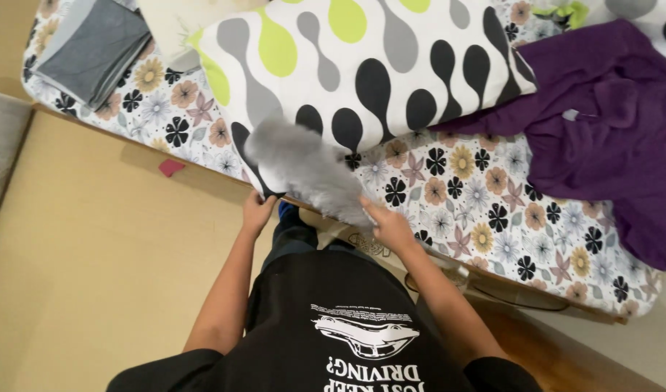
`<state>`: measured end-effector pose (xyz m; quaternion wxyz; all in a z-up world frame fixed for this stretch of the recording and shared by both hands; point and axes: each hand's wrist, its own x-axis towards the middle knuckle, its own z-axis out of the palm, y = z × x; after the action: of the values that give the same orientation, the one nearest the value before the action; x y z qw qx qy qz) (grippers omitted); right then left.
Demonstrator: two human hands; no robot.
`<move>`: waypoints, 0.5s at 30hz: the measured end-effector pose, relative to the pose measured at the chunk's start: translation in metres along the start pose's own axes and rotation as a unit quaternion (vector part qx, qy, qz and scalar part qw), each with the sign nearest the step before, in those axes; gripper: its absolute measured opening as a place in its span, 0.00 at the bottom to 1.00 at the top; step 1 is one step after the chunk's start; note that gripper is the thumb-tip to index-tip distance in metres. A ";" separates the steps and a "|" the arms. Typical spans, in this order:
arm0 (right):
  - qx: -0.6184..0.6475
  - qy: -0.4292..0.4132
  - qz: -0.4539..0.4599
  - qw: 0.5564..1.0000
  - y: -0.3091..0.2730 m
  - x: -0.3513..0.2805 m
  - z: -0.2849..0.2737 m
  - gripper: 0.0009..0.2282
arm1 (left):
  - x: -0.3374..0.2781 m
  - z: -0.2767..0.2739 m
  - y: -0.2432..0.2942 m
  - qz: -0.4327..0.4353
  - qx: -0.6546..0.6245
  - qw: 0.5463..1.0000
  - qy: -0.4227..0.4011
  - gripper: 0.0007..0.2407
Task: Dusting off several pillows on a bed using a feather duster.
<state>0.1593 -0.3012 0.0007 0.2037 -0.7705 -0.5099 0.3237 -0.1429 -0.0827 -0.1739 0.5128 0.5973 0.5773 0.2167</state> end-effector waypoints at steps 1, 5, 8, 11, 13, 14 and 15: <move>-0.003 0.002 0.002 1.000 0.009 0.006 -0.006 0.31 | -0.004 -0.001 0.004 0.002 -0.003 1.000 -0.003 0.13; 0.130 0.251 0.131 0.950 0.108 0.047 -0.016 0.17 | -0.008 -0.008 0.013 -0.056 -0.097 0.993 -0.040 0.12; 0.253 0.398 0.211 0.856 0.118 0.066 -0.040 0.11 | -0.009 -0.004 0.004 -0.067 -0.106 0.992 -0.034 0.14; 0.188 0.334 0.214 0.898 0.081 0.077 -0.031 0.11 | -0.008 -0.002 -0.005 -0.061 -0.093 0.994 -0.025 0.16; 0.099 0.271 0.141 0.947 0.048 0.075 -0.010 0.12 | -0.009 0.000 -0.016 -0.060 -0.104 0.992 -0.030 0.17; 0.106 0.167 0.109 0.974 0.024 0.070 0.001 0.17 | -0.009 0.001 -0.024 -0.070 -0.127 0.988 -0.041 0.17; 0.112 0.062 0.075 0.989 0.000 0.066 0.011 0.25 | -0.008 0.002 -0.031 -0.080 -0.152 0.984 -0.052 0.17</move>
<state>0.1696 -0.2404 -0.0263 0.2951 -0.7977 -0.3976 0.3444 -0.1576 -0.0964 -0.1992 0.6423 0.4749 0.5562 0.2292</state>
